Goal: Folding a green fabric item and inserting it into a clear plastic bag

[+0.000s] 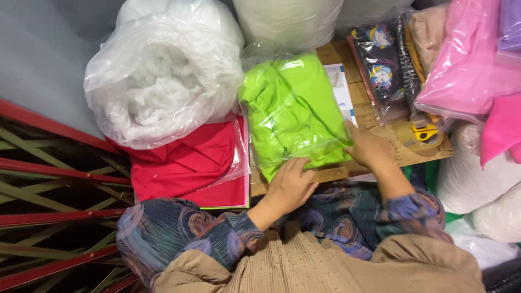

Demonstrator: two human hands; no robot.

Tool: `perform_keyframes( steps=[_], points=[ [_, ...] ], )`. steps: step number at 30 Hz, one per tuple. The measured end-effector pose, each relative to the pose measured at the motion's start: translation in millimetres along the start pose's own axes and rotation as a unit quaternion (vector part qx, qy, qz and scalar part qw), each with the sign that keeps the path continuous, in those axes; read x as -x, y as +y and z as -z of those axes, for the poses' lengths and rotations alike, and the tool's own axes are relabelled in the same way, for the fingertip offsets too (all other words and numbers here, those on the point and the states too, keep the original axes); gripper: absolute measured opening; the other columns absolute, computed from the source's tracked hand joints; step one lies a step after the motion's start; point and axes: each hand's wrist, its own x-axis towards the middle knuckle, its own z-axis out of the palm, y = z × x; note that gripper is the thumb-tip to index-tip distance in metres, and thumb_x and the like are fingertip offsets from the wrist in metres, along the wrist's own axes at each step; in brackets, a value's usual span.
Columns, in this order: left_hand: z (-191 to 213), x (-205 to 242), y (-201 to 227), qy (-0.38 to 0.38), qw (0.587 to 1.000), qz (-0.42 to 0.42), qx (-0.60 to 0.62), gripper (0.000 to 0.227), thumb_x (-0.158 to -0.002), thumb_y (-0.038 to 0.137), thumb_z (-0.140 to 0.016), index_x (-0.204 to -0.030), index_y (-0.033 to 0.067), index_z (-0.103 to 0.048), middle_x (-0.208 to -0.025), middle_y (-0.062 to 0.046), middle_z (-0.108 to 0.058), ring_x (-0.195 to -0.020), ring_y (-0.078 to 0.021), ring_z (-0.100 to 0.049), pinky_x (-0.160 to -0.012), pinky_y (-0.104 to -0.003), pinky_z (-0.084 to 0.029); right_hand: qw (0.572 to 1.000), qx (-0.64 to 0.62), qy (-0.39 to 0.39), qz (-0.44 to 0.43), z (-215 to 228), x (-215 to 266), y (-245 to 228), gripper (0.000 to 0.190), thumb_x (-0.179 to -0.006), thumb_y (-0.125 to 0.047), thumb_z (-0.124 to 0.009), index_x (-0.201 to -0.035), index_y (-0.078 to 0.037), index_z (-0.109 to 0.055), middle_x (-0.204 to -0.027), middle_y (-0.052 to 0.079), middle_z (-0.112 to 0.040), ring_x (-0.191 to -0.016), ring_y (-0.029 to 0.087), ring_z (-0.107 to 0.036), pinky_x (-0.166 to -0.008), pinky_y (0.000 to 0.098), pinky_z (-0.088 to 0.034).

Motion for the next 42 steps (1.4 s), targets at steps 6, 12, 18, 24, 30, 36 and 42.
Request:
perform_keyframes(
  steps=[6, 12, 18, 24, 30, 36, 42],
  points=[
    [-75.0, -34.5, 1.1, -0.007, 0.998, -0.023, -0.058, 0.031, -0.081, 0.032, -0.075, -0.102, 0.0107, -0.066, -0.111, -0.014, -0.066, -0.115, -0.0389, -0.066, -0.092, -0.048, -0.055, 0.996, -0.066, 0.051, 0.016, -23.7, -55.0, 19.0, 0.055, -0.096, -0.043, -0.059, -0.143, -0.013, -0.06, -0.113, 0.028, -0.074, -0.113, 0.047, -0.069, -0.093, 0.0616, -0.053],
    [-55.3, -100.9, 37.8, 0.028, 0.989, 0.077, -0.121, 0.052, -0.095, 0.027, -0.052, -0.142, 0.0041, -0.054, -0.125, -0.018, -0.066, -0.116, -0.0374, -0.067, -0.091, -0.048, -0.057, 0.988, -0.055, 0.145, -0.006, -20.1, -54.2, 9.7, 0.04, -0.099, -0.034, -0.051, -0.108, -0.008, -0.081, -0.092, 0.026, -0.076, -0.093, 0.047, -0.074, -0.081, 0.0598, -0.058],
    [-99.1, -133.4, -17.7, -0.231, 0.927, 0.242, -0.17, 0.061, -0.101, 0.054, -0.022, -0.158, 0.0345, -0.028, -0.168, 0.005, -0.022, -0.152, -0.0376, -0.021, -0.117, -0.073, -0.01, 0.96, 0.005, 0.279, 0.033, -7.6, -25.1, -4.4, 0.026, -0.093, -0.027, -0.064, -0.09, -0.006, -0.079, -0.075, 0.018, -0.07, -0.082, 0.04, -0.074, -0.072, 0.0521, -0.06],
    [-324.5, -15.7, -181.9, -0.269, 0.897, 0.315, -0.154, 0.048, -0.104, 0.046, -0.027, -0.146, 0.0326, -0.048, -0.14, -0.01, -0.064, -0.136, -0.0401, -0.055, -0.102, -0.07, -0.038, 0.979, -0.027, 0.193, 0.063, -3.0, 1.3, -3.5, 0.034, -0.098, -0.028, -0.055, -0.088, -0.004, -0.077, -0.078, 0.019, -0.072, -0.084, 0.041, -0.075, -0.076, 0.0535, -0.058],
    [-153.0, -114.5, -81.1, 0.197, 0.806, 0.328, 0.451, 0.091, -0.083, -0.004, -0.072, -0.16, 0.0008, -0.022, -0.119, -0.016, -0.072, -0.065, -0.0064, -0.065, -0.051, -0.015, -0.058, 0.992, -0.026, 0.117, 0.034, 11.6, 0.7, 1.9, 0.037, -0.102, -0.034, -0.053, -0.1, -0.008, -0.08, -0.09, 0.021, -0.074, -0.093, 0.046, -0.074, -0.083, 0.0594, -0.057],
    [-77.3, -39.8, 18.4, -0.054, 0.998, 0.001, -0.033, 0.022, -0.093, 0.035, -0.063, -0.105, 0.0168, -0.068, -0.129, -0.008, -0.062, -0.116, -0.027, -0.066, -0.107, -0.055, -0.046, 0.997, -0.024, 0.065, 0.026, 24.7, -3.1, 1.9, 0.047, -0.097, -0.036, -0.06, -0.136, -0.012, -0.067, -0.11, 0.025, -0.073, -0.105, 0.047, -0.071, -0.09, 0.0595, -0.056],
    [-1.7, 21.3, -26.1, 0.057, 0.985, 0.05, -0.158, 0.052, -0.081, 0.029, -0.076, -0.131, 0.0199, -0.064, -0.139, -0.015, -0.052, -0.134, -0.0425, -0.049, -0.109, -0.06, -0.04, 0.994, -0.037, 0.037, 0.096, 40.7, 29.8, -18.0, 0.09, -0.082, -0.028, -0.08, -0.16, -0.016, -0.037, -0.138, 0.031, -0.056, -0.121, 0.054, -0.061, -0.098, 0.0636, -0.052]
  ],
)
